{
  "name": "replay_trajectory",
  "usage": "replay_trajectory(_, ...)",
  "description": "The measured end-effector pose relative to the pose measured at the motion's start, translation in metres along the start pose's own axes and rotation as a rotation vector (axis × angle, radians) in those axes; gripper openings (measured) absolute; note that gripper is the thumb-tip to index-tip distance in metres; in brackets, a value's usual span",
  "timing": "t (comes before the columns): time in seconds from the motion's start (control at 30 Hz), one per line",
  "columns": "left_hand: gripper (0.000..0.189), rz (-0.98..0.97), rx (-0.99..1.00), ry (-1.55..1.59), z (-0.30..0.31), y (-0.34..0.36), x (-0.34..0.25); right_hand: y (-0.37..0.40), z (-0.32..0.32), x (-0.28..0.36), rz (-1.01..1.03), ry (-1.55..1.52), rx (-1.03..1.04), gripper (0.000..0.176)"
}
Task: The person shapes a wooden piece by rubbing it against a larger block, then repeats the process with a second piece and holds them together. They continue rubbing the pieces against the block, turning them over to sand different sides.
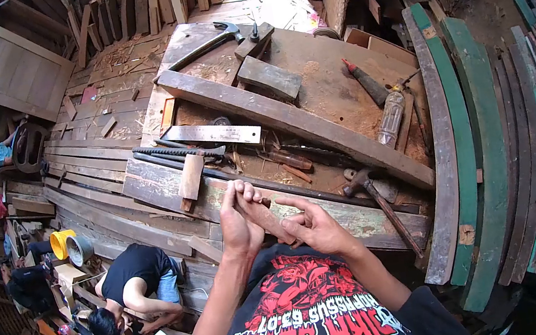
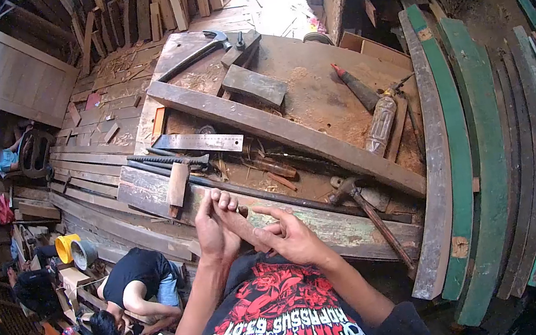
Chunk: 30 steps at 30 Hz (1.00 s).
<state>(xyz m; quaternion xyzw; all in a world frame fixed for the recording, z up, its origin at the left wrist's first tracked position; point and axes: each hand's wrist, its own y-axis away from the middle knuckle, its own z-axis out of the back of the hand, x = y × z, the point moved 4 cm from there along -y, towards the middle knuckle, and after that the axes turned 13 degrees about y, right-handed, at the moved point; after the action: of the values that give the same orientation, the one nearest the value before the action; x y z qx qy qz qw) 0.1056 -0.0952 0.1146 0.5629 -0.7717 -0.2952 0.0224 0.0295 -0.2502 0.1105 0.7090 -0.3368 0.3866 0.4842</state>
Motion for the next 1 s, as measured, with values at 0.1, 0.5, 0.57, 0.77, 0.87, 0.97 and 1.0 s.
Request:
replay_trajectory(0.1, 0.035, 0.01, 0.022, 0.11, -0.003, -0.001, -0.011, -0.003, 0.016, 0.002, 0.022, 0.026, -0.052, 0.036)
replay_trajectory(0.5, 0.065, -0.268, -0.203, -0.601, 0.021, 0.017, 0.038, -0.032, 0.014, -0.004, 0.132, -0.654, -0.279, 0.049)
replay_trajectory(0.57, 0.068, -0.127, -0.145, -0.293, 0.038, 0.005, 0.049, -0.036, -0.002, -0.004, 0.097, -0.67, -0.265, 0.041)
replay_trajectory(0.77, 0.077, -0.079, -0.139, -0.335, 0.021, 0.008, 0.028, -0.041, 0.011, -0.02, 0.177, -0.879, -0.113, 0.028)
replay_trajectory(0.87, 0.073, -0.062, -0.164, -0.197, 0.035, 0.007, -0.005, -0.016, 0.025, 0.018, 0.294, -0.753, -0.154, 0.02)
replay_trajectory(0.97, 0.062, -0.105, -0.219, -0.171, 0.042, 0.011, -0.031, -0.005, 0.041, 0.022, 0.419, -0.648, -0.104, 0.019)
replay_trajectory(1.0, 0.061, -0.115, -0.223, -0.17, 0.045, 0.011, -0.037, -0.003, 0.044, 0.024, 0.448, -0.666, -0.07, 0.02)
